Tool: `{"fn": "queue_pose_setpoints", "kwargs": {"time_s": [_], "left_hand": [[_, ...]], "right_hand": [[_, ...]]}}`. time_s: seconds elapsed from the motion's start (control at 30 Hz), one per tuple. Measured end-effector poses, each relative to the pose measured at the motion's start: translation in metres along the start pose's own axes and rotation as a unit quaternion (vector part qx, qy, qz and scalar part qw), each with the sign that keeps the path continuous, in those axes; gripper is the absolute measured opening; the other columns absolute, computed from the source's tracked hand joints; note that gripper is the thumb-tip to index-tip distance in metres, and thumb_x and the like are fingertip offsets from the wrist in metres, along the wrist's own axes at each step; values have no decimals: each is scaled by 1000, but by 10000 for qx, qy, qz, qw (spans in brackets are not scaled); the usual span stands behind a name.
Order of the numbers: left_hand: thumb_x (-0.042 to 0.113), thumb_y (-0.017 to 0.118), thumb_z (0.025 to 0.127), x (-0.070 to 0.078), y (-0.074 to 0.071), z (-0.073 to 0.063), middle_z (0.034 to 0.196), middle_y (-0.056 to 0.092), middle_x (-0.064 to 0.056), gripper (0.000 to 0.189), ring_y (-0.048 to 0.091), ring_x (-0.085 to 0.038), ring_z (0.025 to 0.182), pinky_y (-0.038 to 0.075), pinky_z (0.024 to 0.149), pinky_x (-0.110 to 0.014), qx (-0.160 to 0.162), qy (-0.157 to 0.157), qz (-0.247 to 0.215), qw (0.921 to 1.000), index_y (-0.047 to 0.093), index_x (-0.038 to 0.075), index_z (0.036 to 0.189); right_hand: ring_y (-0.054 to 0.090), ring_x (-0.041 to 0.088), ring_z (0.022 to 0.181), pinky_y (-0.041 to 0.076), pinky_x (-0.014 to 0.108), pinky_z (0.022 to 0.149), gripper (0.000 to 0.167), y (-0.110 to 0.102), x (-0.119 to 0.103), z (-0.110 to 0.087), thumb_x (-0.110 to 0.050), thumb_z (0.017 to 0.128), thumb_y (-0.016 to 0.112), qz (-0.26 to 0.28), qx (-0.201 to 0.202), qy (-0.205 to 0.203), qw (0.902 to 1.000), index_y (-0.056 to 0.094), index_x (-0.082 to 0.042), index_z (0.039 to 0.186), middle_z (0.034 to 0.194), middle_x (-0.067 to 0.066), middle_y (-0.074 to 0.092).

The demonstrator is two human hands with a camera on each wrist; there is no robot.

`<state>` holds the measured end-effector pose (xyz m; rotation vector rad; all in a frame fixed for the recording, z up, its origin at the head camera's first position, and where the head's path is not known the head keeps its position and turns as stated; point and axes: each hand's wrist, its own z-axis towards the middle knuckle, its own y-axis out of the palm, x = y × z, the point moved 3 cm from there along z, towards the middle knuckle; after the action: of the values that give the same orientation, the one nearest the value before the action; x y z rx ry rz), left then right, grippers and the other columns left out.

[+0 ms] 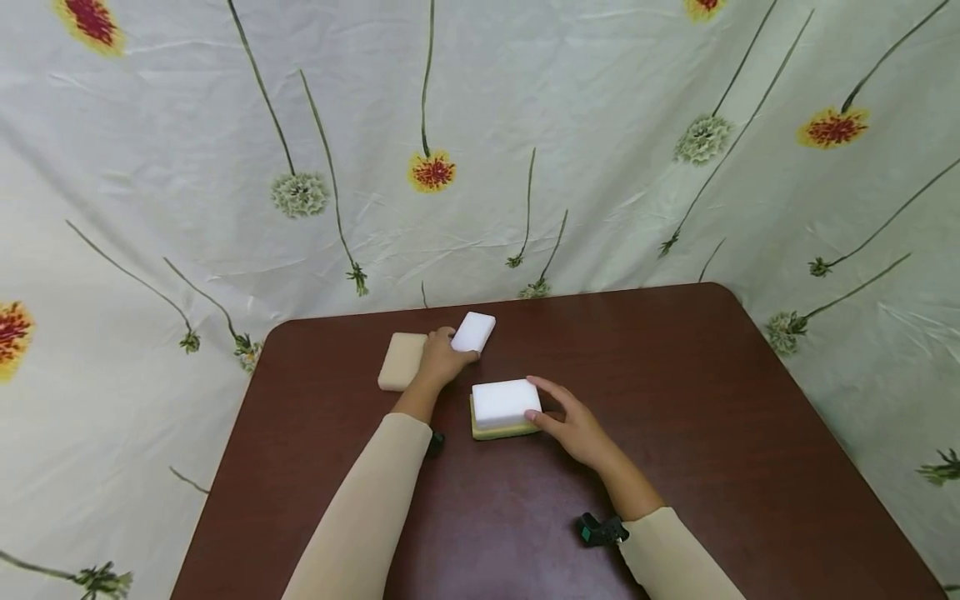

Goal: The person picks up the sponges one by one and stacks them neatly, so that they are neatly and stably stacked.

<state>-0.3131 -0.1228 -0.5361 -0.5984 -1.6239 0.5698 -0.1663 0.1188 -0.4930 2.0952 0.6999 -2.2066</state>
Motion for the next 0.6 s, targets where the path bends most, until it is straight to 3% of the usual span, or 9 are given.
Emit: {"fn": "queue_pose_setpoints", "kwargs": {"time_s": [0.2,0.43,0.6], "left_hand": [[23,79,82,-3,-3,-1,139,53,-23,70,54,-36,125,46,106,-46,-122,-105,-522,9985,47,-3,138],[19,75,86,-2,-9,-11,138,55,-19,63,56,-30,116,47,95,-41,-331,-77,-1112,9932,47,0,139],[17,73,88,1,-15,-20,141,46,-18,59,53,-31,123,49,96,-40,-356,17,-1528,9876,50,1,140]], "right_hand": [[52,38,132,55,29,93,58,0,1,1,-16,98,67,79,2,-41,10000,47,-9,151,158,18,40],[56,40,128,55,29,92,58,0,-1,1,-14,98,67,167,-7,-2,9999,45,-9,152,159,19,38],[56,41,128,55,29,92,58,0,-2,0,-14,98,66,138,-50,9,9999,45,-9,152,159,19,37]]}}
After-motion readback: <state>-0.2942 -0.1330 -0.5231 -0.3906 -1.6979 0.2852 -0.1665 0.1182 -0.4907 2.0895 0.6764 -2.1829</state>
